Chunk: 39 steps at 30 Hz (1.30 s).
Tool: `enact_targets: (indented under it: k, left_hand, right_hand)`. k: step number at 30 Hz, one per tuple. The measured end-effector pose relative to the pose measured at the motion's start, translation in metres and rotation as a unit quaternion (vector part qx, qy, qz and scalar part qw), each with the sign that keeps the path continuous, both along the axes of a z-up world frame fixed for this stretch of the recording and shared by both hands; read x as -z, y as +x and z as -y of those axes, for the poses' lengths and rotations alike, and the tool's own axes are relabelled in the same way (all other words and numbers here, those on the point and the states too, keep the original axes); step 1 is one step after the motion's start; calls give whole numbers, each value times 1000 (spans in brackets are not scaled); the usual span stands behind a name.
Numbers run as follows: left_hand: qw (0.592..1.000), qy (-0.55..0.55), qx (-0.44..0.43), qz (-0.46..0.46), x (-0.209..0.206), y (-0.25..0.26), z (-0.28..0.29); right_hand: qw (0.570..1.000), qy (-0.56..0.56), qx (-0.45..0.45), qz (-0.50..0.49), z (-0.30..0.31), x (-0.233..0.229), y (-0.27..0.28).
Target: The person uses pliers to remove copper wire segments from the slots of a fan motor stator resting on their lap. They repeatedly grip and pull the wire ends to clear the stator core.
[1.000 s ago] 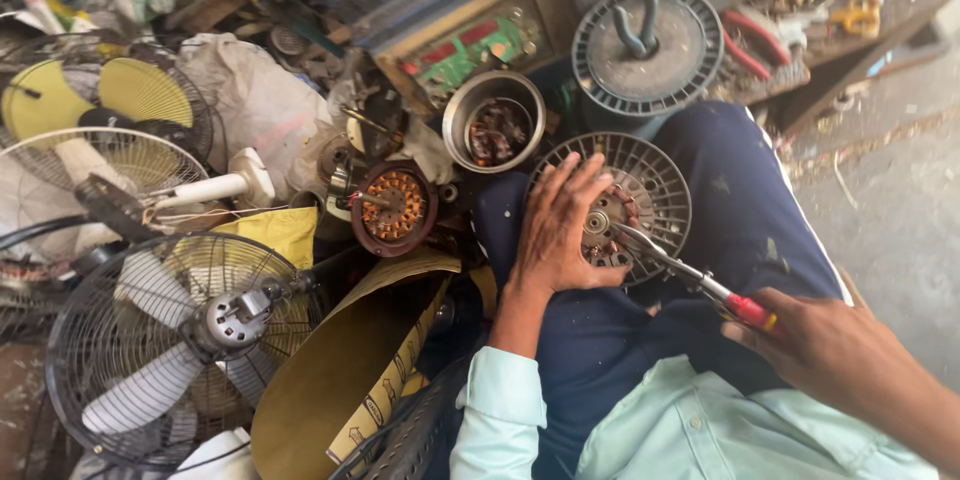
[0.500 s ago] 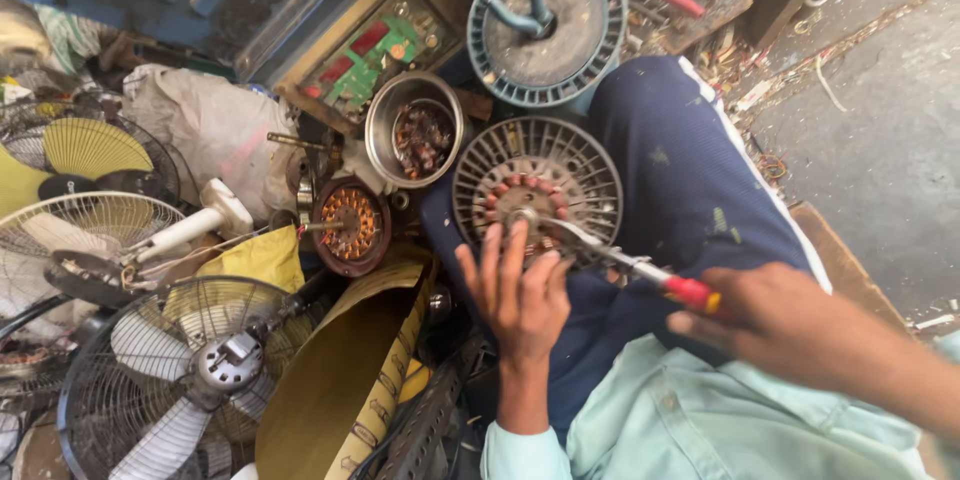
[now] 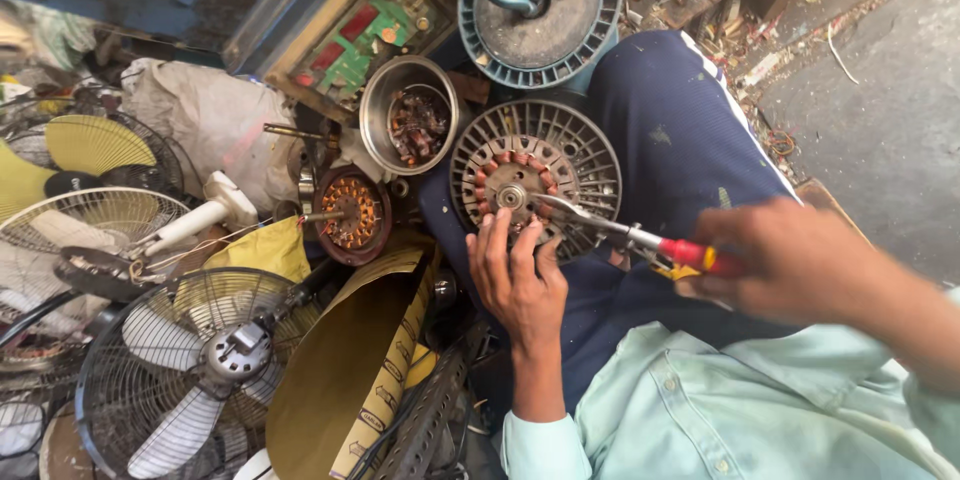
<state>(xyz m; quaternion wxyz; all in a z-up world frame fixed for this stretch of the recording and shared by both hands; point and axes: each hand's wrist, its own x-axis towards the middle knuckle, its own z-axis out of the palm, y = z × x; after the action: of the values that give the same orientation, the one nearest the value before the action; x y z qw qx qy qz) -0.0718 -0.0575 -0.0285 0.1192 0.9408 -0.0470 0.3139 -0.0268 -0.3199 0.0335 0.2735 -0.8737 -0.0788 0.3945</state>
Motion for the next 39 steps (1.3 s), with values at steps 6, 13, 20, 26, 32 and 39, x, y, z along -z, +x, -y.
enact_targets:
  k: [6, 13, 20, 26, 32, 39]
  left_hand:
    - [996, -24, 55, -65, -26, 5, -7]
    - [964, 37, 221, -145, -48, 59, -42]
    - [952, -121, 267, -87, -34, 77, -53]
    - [960, -119, 245, -69, -39, 87, -61]
    - [946, -165, 262, -100, -40, 88, -71]
    - [944, -173, 261, -102, -42, 89, -73]
  right_hand:
    - [992, 93, 39, 73, -11, 24, -19]
    - [934, 184, 92, 293, -25, 40, -74]
    - [923, 254, 82, 279, 0, 16, -85]
    - [985, 112, 103, 81, -4, -1, -71]
    - [979, 79, 176, -58, -15, -11, -62]
    - [853, 354, 360, -134, -45, 13, -75]
